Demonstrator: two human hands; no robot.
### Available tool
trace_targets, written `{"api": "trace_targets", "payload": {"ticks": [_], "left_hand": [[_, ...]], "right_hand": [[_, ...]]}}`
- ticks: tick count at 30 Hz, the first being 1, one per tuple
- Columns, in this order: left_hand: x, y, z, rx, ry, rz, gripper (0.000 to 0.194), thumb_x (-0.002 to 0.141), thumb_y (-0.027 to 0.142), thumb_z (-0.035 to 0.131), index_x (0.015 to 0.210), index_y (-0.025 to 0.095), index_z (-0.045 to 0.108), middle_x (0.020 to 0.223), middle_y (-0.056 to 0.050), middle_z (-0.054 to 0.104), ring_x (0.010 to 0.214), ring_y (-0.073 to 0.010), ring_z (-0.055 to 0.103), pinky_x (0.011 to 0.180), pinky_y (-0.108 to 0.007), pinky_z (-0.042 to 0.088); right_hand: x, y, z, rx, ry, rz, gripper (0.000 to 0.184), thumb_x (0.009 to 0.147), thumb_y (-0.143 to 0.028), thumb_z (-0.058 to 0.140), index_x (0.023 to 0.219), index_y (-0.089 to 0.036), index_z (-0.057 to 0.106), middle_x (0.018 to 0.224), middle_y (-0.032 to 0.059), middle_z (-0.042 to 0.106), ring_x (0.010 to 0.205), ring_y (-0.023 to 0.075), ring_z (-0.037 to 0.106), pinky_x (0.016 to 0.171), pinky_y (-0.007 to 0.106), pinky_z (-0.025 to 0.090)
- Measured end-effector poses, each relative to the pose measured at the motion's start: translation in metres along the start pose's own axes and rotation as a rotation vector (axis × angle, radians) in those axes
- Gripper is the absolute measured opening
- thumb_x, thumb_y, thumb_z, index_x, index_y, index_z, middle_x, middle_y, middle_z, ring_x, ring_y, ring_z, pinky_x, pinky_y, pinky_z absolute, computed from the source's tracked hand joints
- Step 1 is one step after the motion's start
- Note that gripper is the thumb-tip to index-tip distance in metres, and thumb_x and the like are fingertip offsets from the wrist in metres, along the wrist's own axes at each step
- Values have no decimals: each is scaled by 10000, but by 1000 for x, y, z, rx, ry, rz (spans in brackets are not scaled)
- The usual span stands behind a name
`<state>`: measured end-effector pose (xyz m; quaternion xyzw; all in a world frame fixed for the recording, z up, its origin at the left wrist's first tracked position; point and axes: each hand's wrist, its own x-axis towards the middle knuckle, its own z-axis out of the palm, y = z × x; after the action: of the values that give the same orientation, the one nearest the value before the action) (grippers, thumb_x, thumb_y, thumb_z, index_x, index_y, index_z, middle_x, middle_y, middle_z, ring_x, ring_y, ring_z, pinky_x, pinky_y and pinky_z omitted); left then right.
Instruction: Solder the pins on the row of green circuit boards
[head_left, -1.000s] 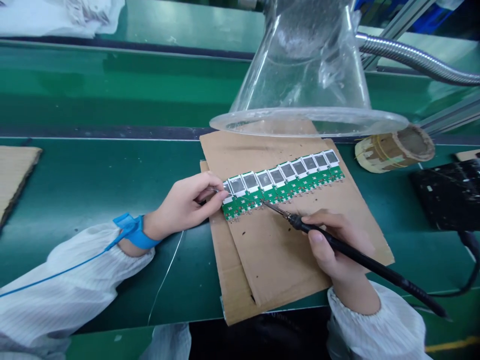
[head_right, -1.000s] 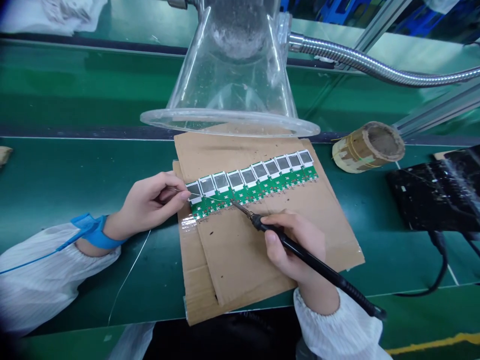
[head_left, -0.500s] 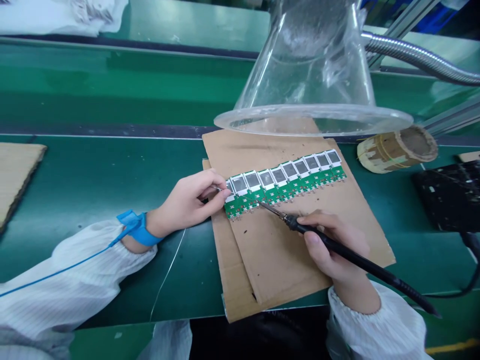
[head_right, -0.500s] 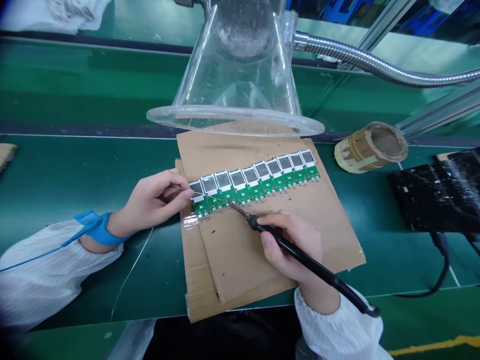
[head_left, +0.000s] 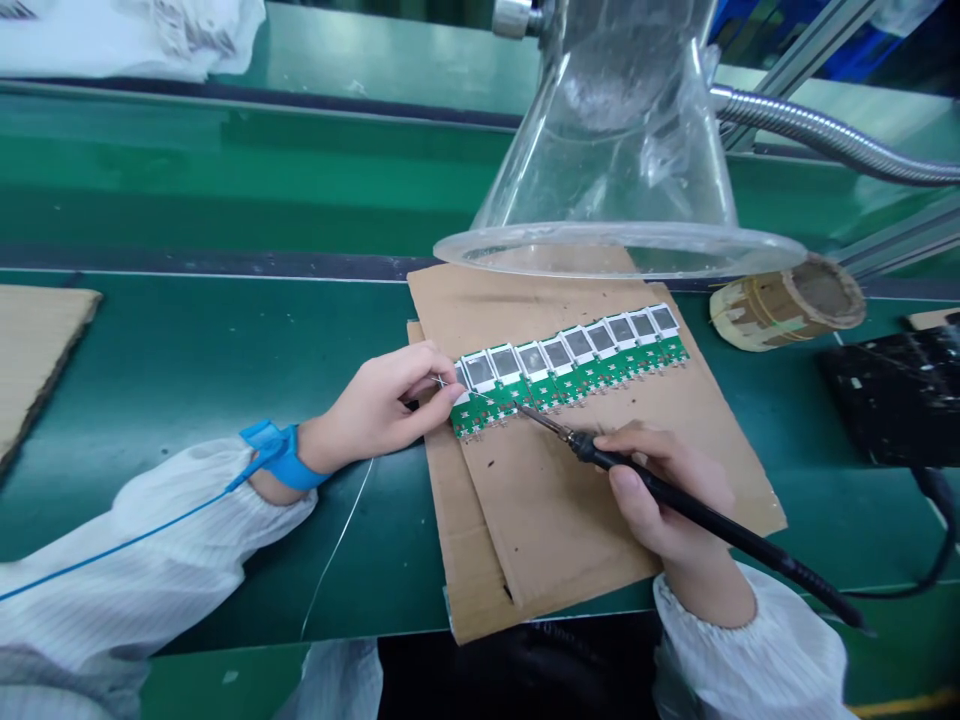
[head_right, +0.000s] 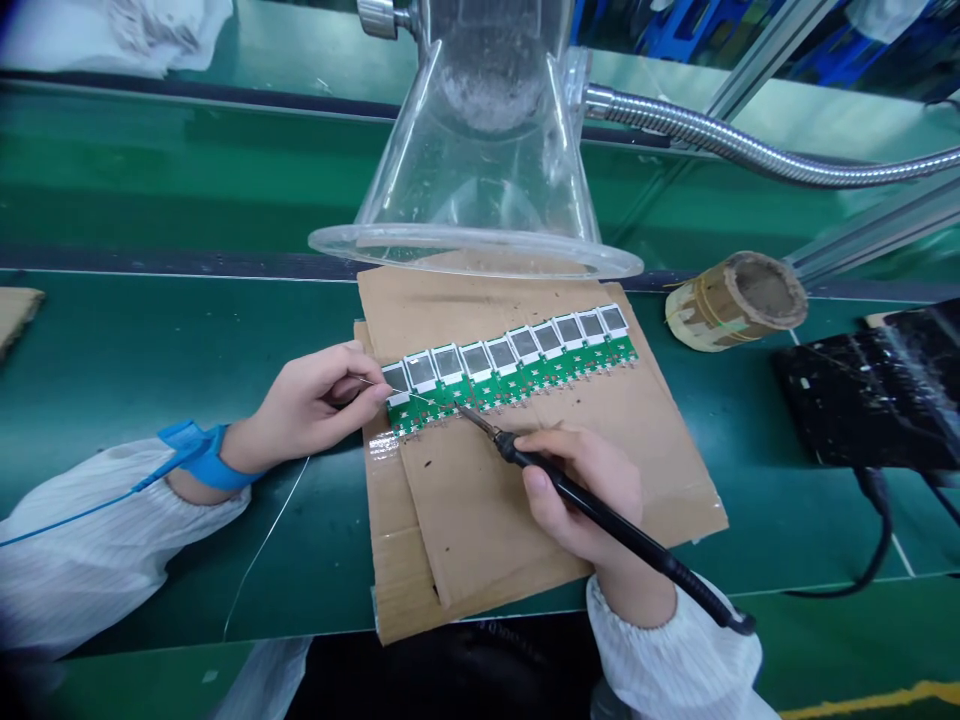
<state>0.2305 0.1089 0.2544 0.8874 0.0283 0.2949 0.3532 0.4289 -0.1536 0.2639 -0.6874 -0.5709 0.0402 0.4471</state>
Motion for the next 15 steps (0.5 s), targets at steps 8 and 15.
{"api": "trace_targets", "payload": {"ticks": [8,15], "left_hand": [[0,-3,0,38,141,-24,118,956,102,643,915,197,585,719,61,383,601,-93,371,553,-245,313],[1,-3,0,36,110,-19,106,968,136,637,908,203,582,707,62,376,602,-105,380,583,-271,337]], "right_hand": [[-2,-1,3,38,46,32,153,989,-234,697,1140,-247,721,965,23,765,788,183,731,688,317,587],[-6,-8,16,82,54,172,129,1005,-276,691,1131,-258,715,992,40,766,803,205,738,712,351,622]]}}
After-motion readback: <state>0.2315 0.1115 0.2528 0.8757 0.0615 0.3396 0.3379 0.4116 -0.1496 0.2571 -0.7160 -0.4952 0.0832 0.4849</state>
